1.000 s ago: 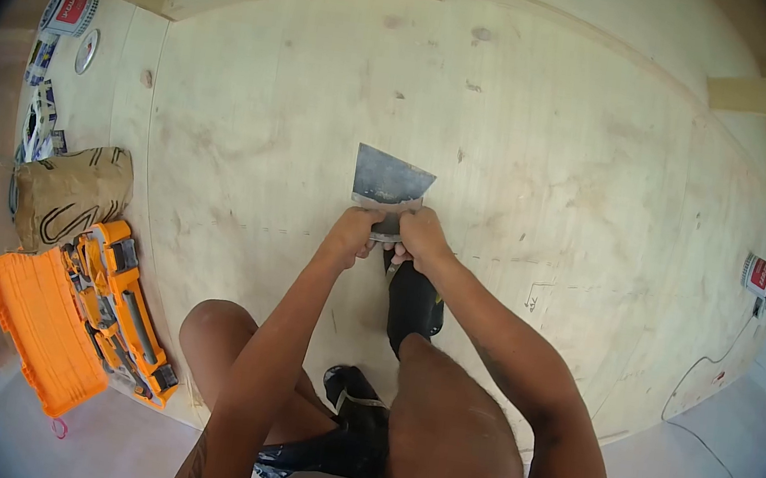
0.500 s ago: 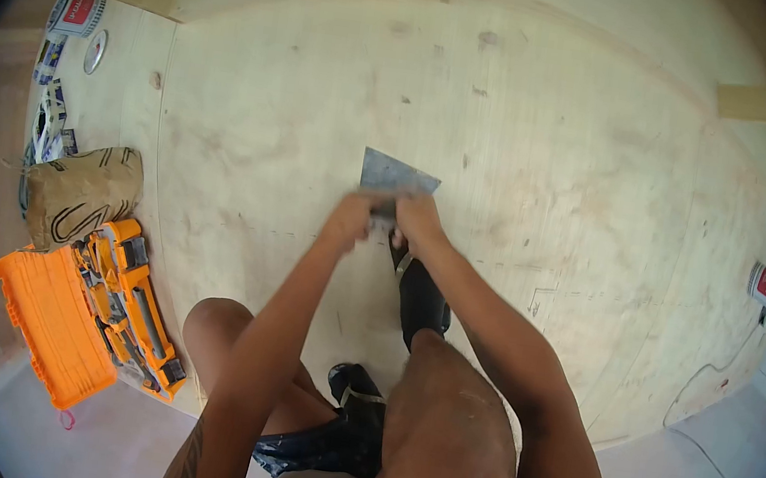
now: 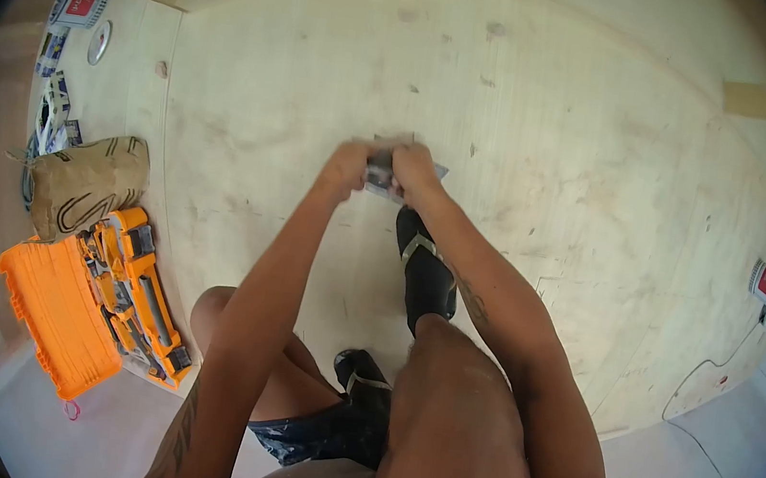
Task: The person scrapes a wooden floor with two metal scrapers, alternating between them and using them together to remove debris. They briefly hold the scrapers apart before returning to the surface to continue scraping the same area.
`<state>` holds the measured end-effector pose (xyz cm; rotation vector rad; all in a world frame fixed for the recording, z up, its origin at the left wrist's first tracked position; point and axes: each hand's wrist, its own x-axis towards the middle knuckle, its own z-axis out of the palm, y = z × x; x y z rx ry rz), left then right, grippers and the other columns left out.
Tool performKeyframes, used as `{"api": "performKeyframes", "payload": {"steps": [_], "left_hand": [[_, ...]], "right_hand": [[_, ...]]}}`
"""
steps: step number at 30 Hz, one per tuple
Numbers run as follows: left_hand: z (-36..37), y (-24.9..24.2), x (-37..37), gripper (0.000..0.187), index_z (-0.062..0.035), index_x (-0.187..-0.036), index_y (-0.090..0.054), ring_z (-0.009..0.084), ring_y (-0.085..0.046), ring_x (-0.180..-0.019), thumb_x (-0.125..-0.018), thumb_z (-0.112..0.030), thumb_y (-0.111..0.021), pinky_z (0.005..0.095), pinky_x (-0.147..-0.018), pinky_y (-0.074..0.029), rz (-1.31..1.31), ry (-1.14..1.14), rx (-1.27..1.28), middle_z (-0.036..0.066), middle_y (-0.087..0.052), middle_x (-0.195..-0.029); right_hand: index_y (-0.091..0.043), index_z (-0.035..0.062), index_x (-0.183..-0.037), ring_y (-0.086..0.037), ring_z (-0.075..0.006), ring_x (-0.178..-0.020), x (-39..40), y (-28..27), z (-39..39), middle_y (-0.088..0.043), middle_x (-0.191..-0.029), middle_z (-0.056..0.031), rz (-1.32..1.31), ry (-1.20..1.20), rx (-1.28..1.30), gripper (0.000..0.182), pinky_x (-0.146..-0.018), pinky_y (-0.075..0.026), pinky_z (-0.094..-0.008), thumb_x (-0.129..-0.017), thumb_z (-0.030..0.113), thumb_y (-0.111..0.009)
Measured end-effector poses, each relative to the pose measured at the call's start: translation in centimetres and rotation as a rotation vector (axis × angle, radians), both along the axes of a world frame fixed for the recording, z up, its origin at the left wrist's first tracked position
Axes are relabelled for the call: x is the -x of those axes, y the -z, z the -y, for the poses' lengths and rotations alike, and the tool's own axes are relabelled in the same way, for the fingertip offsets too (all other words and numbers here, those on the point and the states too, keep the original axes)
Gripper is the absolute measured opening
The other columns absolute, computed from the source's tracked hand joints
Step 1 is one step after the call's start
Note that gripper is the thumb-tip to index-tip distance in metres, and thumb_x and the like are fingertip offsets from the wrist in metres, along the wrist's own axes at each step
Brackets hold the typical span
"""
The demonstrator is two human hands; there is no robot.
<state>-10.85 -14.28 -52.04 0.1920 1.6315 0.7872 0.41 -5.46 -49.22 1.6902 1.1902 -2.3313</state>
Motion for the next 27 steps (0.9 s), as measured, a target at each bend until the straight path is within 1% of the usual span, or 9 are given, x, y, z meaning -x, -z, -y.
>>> {"api": "performKeyframes", "payload": {"steps": [2,8,9,12,16,18,20,24,27], "left_hand": [[2.8,1.3,-2.5,0.026,0.0028,-0.088,-0.067,0.0171,-0.049,-0.045,-0.087,-0.014,-0.048,0.0337,-0.041,-0.039,-0.564,0.44,-0.299,0.009,-0.052,-0.057],[2.2,-0.5,-0.4,0.02,-0.0003,-0.073,-0.062,0.0162,-0.048,-0.044,-0.083,-0.013,-0.051,0.0336,-0.038,-0.038,-0.304,0.32,-0.043,0.007,-0.049,-0.053],[0.7,-1.3,0.7,0.017,-0.0004,-0.074,-0.063,0.0161,-0.047,-0.043,-0.08,-0.011,-0.052,0.0324,-0.038,-0.038,0.064,-0.15,0.075,0.006,-0.047,-0.051],[3.3,2.5,-0.8,0.019,0.0013,-0.078,-0.063,0.0154,-0.045,-0.041,-0.082,-0.013,-0.052,0.0329,-0.036,-0.034,-0.359,0.317,-0.235,0.006,-0.046,-0.051],[5.8,0.2,-3.9,0.019,0.0017,-0.082,-0.063,0.0156,-0.041,-0.039,-0.082,-0.016,-0.055,0.0341,-0.036,-0.031,-0.182,-0.083,-0.252,0.007,-0.048,-0.052],[4.9,4.7,0.4,0.025,0.003,-0.08,-0.062,0.015,-0.038,-0.038,-0.086,-0.019,-0.052,0.0327,-0.036,-0.027,-0.627,0.526,-0.422,0.007,-0.048,-0.053],[0.0,-2.4,2.2,0.026,0.0004,-0.07,-0.061,0.0148,-0.037,-0.039,-0.086,-0.018,-0.05,0.0326,-0.037,-0.027,0.066,-0.22,-0.03,0.006,-0.047,-0.052],[3.4,0.4,-1.0,0.026,-0.0017,-0.064,-0.058,0.0142,-0.036,-0.041,-0.084,-0.012,-0.045,0.0325,-0.037,-0.025,-0.362,0.211,-0.201,0.004,-0.042,-0.051],[2.4,-1.6,-0.6,0.024,-0.0003,-0.068,-0.061,0.0132,-0.038,-0.042,-0.083,-0.011,-0.045,0.0322,-0.037,-0.026,-0.153,-0.064,-0.072,0.004,-0.043,-0.053]], "right_hand": [[-0.057,-0.0046,-0.095,-0.049,-0.0228,-0.042,-2.5,-0.4,1.7,-0.054,-0.061,-0.0142,0.023,-0.036,-0.056,0.025,-0.034,-0.036,-0.0362,-0.087,0.011,-0.04],[-0.058,-0.0024,-0.093,-0.043,-0.0179,-0.037,-1.1,0.4,3.1,-0.052,-0.062,-0.0106,0.053,0.008,-0.075,0.023,-0.03,-0.033,-0.0333,-0.087,0.012,-0.042],[-0.058,-0.0021,-0.089,-0.046,-0.0188,-0.04,0.1,0.3,2.0,-0.051,-0.06,-0.0113,0.044,0.001,-0.029,0.021,-0.031,-0.034,-0.0342,-0.087,0.011,-0.042],[-0.058,-0.0034,-0.084,-0.047,-0.0197,-0.039,-0.6,-0.3,2.7,-0.051,-0.059,-0.0122,0.025,0.022,-0.132,0.022,-0.031,-0.034,-0.0346,-0.086,0.008,-0.039],[-0.059,-0.0019,-0.089,-0.046,-0.0197,-0.037,-1.5,-3.0,4.0,-0.053,-0.061,-0.0134,0.043,-0.026,-0.019,0.023,-0.031,-0.034,-0.0348,-0.087,0.009,-0.039],[-0.06,-0.0014,-0.088,-0.047,-0.0193,-0.042,0.1,3.2,2.3,-0.054,-0.06,-0.0121,0.078,-0.147,-0.158,0.022,-0.035,-0.036,-0.0362,-0.086,0.011,-0.041],[-0.058,0.0,-0.085,-0.047,-0.0189,-0.041,2.9,0.6,0.0,-0.052,-0.057,-0.011,-0.055,-0.038,0.031,0.021,-0.034,-0.035,-0.0361,-0.087,0.013,-0.041],[-0.059,0.0008,-0.085,-0.043,-0.0171,-0.039,-0.5,0.3,3.6,-0.052,-0.058,-0.011,-0.043,0.054,-0.07,0.022,-0.033,-0.033,-0.0339,-0.088,0.011,-0.039],[-0.059,0.0006,-0.083,-0.042,-0.0165,-0.038,0.4,0.3,3.0,-0.051,-0.058,-0.0105,0.003,0.109,0.01,0.023,-0.034,-0.033,-0.0327,-0.087,0.01,-0.038]]}}
